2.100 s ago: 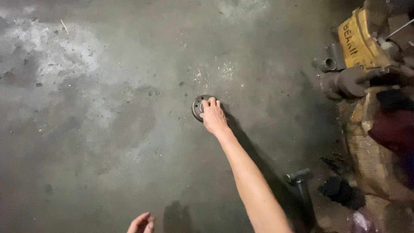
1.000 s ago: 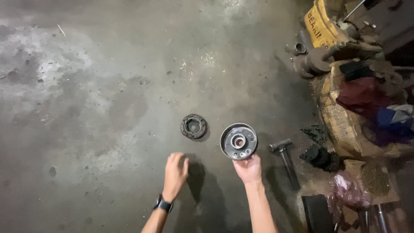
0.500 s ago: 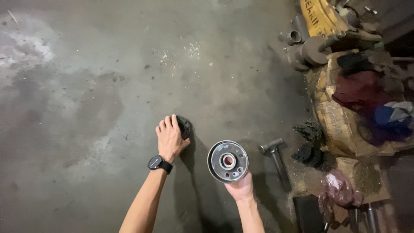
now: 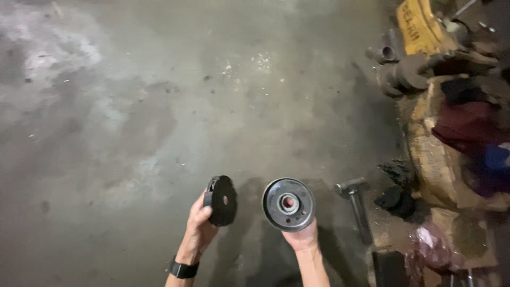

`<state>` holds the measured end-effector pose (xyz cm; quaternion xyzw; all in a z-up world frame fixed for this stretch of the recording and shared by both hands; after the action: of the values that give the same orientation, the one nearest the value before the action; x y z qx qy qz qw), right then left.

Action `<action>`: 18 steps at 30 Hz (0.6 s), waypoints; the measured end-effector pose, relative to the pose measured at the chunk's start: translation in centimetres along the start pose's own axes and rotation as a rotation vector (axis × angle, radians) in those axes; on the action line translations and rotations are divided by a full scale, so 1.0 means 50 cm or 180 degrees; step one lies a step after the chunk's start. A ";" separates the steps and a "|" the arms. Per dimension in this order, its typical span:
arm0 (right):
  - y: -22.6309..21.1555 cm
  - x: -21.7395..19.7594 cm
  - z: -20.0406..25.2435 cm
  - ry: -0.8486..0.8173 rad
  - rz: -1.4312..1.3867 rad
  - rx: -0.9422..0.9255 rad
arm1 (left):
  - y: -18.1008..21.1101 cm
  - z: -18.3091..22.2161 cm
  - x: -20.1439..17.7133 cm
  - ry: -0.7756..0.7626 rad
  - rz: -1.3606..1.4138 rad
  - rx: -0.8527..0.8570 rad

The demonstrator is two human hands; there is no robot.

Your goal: Disassembling a centrifugal clutch component using a hammer and screwdriver, then sorting a large quantity of used drum brake shoes on the floor.

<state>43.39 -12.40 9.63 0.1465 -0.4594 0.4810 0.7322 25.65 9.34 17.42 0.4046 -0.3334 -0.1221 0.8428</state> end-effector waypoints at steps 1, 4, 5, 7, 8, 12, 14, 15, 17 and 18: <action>0.005 0.009 0.001 -0.0018 0.0003 0.0038 | 0.015 0.012 0.006 0.0034 -0.0002 0.0026; 0.004 0.038 0.010 -0.0071 0.0152 -0.0021 | 0.044 0.049 0.064 -0.0513 0.1284 -0.0247; 0.000 0.042 0.014 0.0047 0.0269 -0.0106 | 0.061 0.063 0.089 -0.0797 0.1721 -0.0211; -0.007 0.057 0.022 0.0155 0.0391 -0.0196 | 0.083 0.081 0.116 -0.1094 0.2157 -0.0162; -0.007 0.066 0.027 0.0182 0.0449 -0.0202 | 0.085 0.088 0.124 -0.1193 0.2391 -0.0250; -0.006 0.077 0.043 0.0102 0.0464 -0.0117 | 0.058 0.101 0.130 -0.1258 0.2713 -0.0453; -0.004 0.072 0.041 0.0125 0.0498 -0.0108 | 0.053 0.108 0.129 -0.1330 0.2773 -0.0469; -0.003 0.068 0.040 0.0156 0.0523 -0.0103 | 0.051 0.111 0.130 -0.1401 0.2827 -0.0495; -0.006 0.069 0.040 0.0170 0.0809 -0.0192 | 0.057 0.118 0.138 -0.1548 0.2888 -0.0524; -0.009 0.069 0.040 0.0182 0.1090 -0.0278 | 0.062 0.122 0.144 -0.1691 0.2944 -0.0550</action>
<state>43.09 -11.95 13.59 0.0205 -0.4771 0.5822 0.6580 26.79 4.23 25.87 0.0999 -0.6671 0.1366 0.7255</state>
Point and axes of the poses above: each hand's wrist, its own z-axis away from the middle knuckle, its own x-axis out of the palm, y = z × x, the point moved 8 cm from there along -z, towards the middle knuckle, and after that the axes turned 3 degrees about y, right-handed, at the moved point
